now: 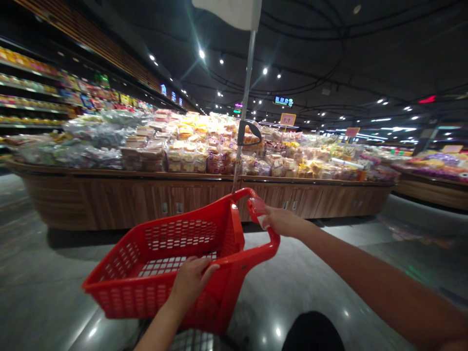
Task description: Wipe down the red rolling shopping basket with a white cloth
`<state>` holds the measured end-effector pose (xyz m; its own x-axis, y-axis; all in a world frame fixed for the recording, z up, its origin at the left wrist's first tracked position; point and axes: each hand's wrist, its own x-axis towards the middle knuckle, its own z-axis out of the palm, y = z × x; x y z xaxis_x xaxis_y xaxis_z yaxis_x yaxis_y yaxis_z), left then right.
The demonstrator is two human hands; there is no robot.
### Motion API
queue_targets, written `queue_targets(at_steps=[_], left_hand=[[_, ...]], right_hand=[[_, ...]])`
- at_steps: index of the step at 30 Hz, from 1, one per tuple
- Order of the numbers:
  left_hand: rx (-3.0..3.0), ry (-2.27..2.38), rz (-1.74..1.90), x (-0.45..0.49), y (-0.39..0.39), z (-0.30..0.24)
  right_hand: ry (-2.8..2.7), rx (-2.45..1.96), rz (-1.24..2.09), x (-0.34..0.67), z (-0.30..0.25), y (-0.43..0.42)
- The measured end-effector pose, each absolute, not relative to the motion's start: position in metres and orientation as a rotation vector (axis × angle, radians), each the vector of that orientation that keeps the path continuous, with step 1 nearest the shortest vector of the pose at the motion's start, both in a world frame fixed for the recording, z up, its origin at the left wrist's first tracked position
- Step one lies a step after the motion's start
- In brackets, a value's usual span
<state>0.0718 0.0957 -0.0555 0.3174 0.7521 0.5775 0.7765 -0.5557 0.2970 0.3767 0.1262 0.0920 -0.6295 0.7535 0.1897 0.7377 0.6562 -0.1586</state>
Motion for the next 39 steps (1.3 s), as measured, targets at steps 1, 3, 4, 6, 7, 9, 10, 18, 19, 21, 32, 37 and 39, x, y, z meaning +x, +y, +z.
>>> queue_targets(at_steps=[1,3,4,6,7,9,10,18,19,21,32,37,39], left_hand=[[-2.520,-1.467,-1.075,0.072,0.095,-0.055],[-2.518,-1.473,-1.080,0.072,0.095,-0.055],[-2.518,-1.473,-1.085,0.071,0.095,-0.055],[-2.519,-1.470,-1.097,0.070,0.096,-0.055],[-2.521,-1.467,-1.103,0.069,0.096,-0.055],[-2.530,-1.454,-1.108,0.065,0.097,-0.056],[-2.538,-1.446,-1.107,0.064,0.097,-0.056],[-2.557,-1.282,-1.174,0.103,0.082,-0.030],[-2.603,-1.257,-1.176,0.115,0.081,-0.025],[-2.661,-1.226,-1.204,0.133,0.082,-0.019],[-2.693,-1.270,-1.285,0.146,0.092,-0.017],[-2.686,-1.301,-1.320,0.151,0.089,-0.016],[-2.683,-1.311,-1.335,0.152,0.089,-0.017]], right_hand=[[-2.615,-1.214,0.090,0.377,0.091,0.125],[-2.617,-1.196,0.113,0.381,0.092,0.119],[-2.631,-1.167,0.147,0.385,0.092,0.116],[-2.615,-1.100,0.234,0.394,0.088,0.108],[-2.566,-1.077,0.279,0.399,0.083,0.105],[-2.367,-1.072,0.324,0.406,0.063,0.098],[-2.232,-1.083,0.324,0.406,0.050,0.095],[-1.289,-0.968,0.242,0.349,-0.046,0.070],[-1.249,-0.971,0.243,0.342,-0.049,0.067],[-1.210,-1.005,0.184,0.329,-0.056,0.061],[-1.503,-0.911,-0.103,0.297,-0.084,0.053],[-1.459,-0.931,-0.131,0.302,-0.080,0.055],[-1.524,-0.919,-0.117,0.299,-0.082,0.053]])
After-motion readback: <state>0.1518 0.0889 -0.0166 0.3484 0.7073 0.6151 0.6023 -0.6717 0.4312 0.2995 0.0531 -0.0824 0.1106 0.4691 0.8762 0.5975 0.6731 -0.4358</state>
